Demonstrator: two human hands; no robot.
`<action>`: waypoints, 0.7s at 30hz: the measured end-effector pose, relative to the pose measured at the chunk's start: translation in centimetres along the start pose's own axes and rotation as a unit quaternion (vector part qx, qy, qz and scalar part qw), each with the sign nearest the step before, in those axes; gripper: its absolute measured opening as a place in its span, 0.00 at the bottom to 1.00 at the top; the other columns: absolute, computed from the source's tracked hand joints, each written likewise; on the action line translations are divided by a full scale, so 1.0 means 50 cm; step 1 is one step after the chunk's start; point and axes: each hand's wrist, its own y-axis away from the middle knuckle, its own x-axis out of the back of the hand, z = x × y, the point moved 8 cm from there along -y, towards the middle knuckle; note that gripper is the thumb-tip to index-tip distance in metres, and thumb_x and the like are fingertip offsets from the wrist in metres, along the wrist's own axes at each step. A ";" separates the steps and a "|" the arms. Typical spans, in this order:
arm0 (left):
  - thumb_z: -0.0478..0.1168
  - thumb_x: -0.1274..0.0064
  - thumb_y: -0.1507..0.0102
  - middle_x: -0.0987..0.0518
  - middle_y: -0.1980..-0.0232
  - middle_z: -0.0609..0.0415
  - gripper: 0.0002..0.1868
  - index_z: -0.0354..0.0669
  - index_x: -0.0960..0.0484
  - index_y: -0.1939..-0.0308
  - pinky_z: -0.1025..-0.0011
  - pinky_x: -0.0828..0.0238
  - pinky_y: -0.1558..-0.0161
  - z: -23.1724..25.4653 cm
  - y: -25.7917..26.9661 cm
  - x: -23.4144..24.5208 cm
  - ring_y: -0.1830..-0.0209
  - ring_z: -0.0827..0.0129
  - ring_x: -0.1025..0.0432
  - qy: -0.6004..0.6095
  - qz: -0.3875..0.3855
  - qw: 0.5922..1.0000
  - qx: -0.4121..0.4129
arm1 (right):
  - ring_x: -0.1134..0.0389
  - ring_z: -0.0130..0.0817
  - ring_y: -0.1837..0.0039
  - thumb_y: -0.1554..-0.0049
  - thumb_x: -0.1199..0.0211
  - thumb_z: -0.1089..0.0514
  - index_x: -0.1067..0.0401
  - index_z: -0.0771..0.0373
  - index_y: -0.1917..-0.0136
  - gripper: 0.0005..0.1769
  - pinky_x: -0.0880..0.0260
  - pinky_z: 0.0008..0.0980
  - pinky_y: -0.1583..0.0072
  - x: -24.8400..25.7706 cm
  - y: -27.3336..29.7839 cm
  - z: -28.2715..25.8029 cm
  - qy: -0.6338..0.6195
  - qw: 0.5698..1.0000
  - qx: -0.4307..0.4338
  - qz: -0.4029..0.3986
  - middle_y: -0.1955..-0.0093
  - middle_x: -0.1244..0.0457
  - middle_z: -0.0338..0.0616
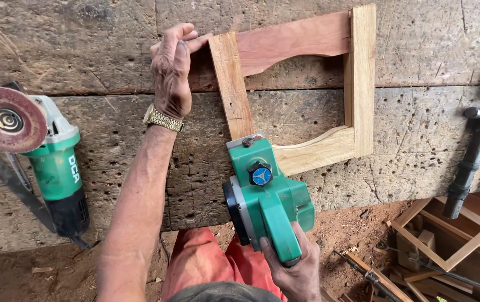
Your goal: The person uses a green angle grinder with a sanding disc to smooth the edges and surfaces of a wooden frame on a workbench. They rotate the frame to access different sides and later use a green electric planer on the wood.
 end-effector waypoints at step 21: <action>0.56 0.88 0.22 0.15 0.40 0.55 0.35 0.41 0.29 0.30 0.62 0.47 0.29 0.013 -0.018 -0.004 0.34 0.62 0.31 -0.038 -0.047 0.998 0.009 | 0.30 0.31 0.71 0.49 0.28 0.58 0.32 0.63 0.61 0.13 0.31 0.33 0.67 -0.003 -0.081 -0.080 -0.024 0.999 0.028 -0.007 0.72 0.35 0.44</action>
